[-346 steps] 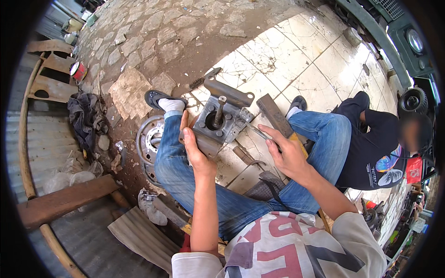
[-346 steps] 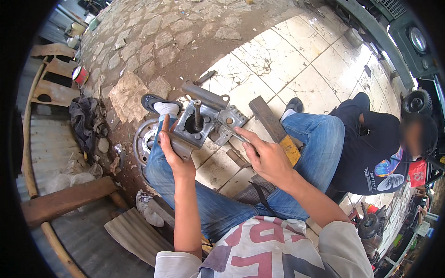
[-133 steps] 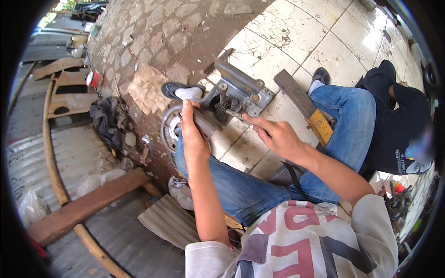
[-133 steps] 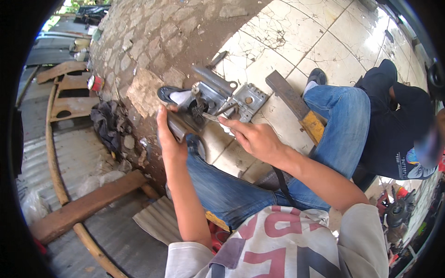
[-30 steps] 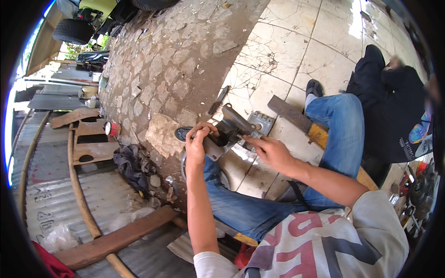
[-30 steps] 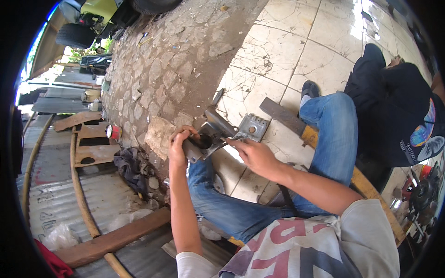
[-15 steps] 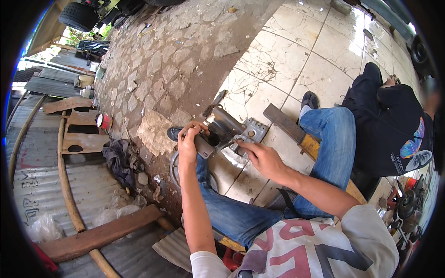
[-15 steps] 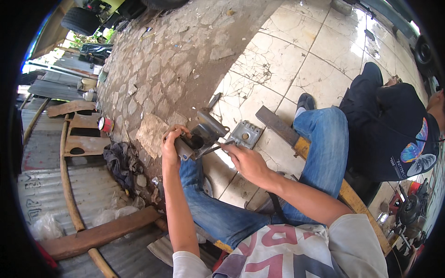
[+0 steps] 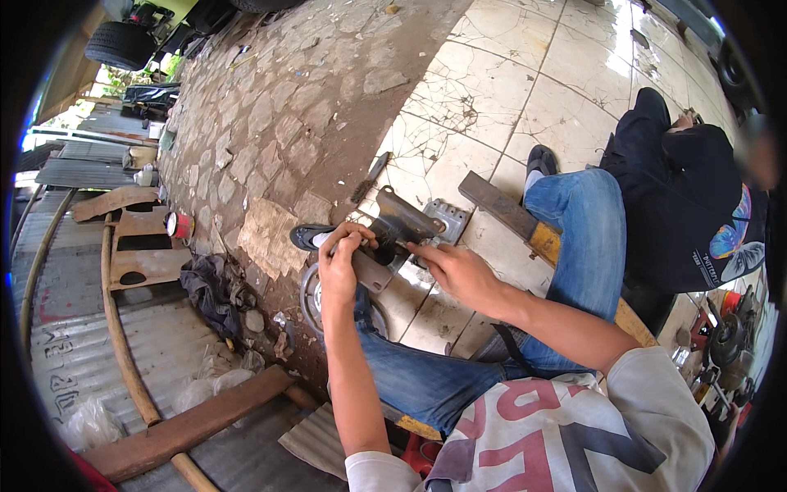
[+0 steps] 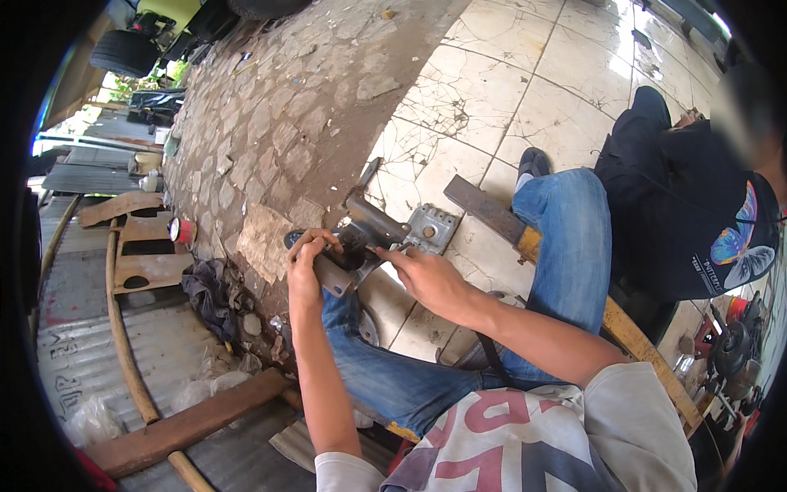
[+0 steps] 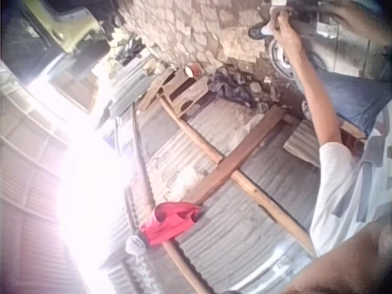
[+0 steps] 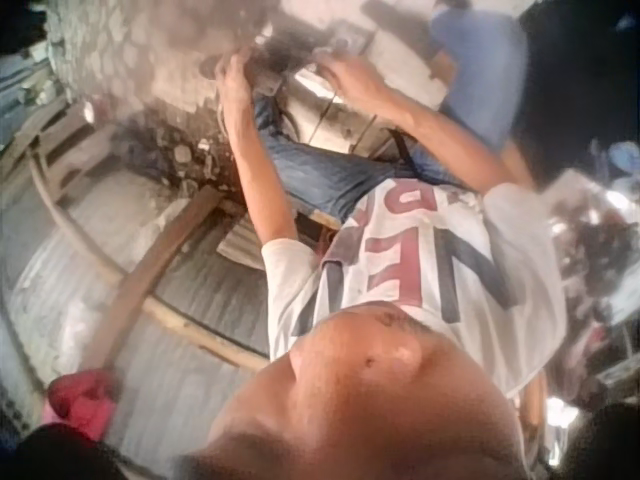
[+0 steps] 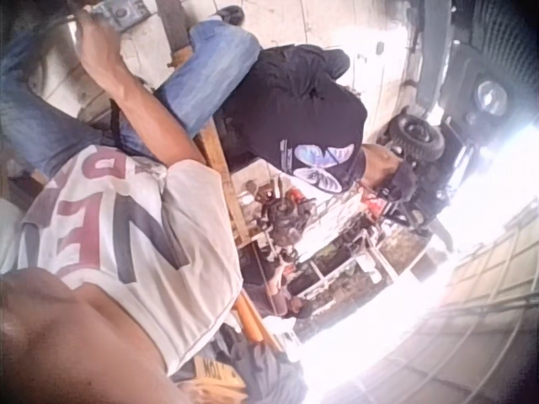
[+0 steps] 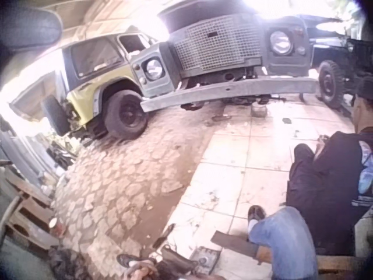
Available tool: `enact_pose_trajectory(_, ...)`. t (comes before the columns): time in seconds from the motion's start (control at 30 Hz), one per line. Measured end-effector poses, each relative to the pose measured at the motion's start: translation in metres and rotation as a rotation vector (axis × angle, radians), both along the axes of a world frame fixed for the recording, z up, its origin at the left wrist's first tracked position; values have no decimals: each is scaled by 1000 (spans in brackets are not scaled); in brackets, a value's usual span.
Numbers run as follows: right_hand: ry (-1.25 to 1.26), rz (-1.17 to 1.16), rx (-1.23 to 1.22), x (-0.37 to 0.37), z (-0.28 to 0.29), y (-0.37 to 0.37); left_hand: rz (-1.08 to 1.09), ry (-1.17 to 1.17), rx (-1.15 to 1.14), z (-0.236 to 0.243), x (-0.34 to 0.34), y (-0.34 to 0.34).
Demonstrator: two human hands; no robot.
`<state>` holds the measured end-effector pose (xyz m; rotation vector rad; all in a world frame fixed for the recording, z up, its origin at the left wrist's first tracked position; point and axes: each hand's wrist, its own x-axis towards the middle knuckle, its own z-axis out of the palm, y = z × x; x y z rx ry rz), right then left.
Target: The person sits on the floor and uses a metal rod to scrape and clean the interior surfaces of a metal mechanical housing. They repeatedly insert the rod into openings, rotate the housing, and scrape different internal areas.
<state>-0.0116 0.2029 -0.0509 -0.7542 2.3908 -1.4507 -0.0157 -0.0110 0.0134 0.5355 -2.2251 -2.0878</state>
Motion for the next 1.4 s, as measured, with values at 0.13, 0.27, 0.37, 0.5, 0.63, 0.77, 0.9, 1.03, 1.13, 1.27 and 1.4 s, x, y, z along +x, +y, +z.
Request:
enact_pose_trajectory(0.13, -4, 21, 23, -1, 0, 7, 72, -21, 25, 5, -3, -3)
enact_pose_trajectory(0.27, 7, -9, 53, -6, 1, 5, -37, -37, -30, 4, 0, 1)
enact_pose_trajectory(0.37, 26, -1, 9, -3, -4, 7, -2, -30, 5, 3, -3, 0)
enact_pose_trajectory(0.5, 11, 34, 0, -2, -4, 11, 116, -13, 64, -5, -4, -9)
enact_pose_trajectory(0.63, 31, -4, -6, 1, -11, 3, -2, -65, 27, 1, 1, -2)
enact_pose_trajectory(0.77, 54, -11, 25, 3, -1, 6, 90, -69, 54, -1, -2, -6)
enact_pose_trajectory(0.9, -4, -22, 13, -1, -3, 5, 88, -51, 22, 0, -1, 4)
enact_pose_trajectory(1.03, -13, -28, -13, 3, -8, 2, 99, -46, 22, -2, 1, 2)
enact_pose_trajectory(1.13, 1, -17, -4, 0, -8, 4, 103, -51, 37, -2, 0, 2)
enact_pose_trajectory(1.27, 1, -22, -14, 0, -9, 2, 88, -39, 42, -4, 2, 3)
enact_pose_trajectory(1.4, 46, -6, -1, -1, -10, 3, 95, -13, 45, -3, 1, 1)
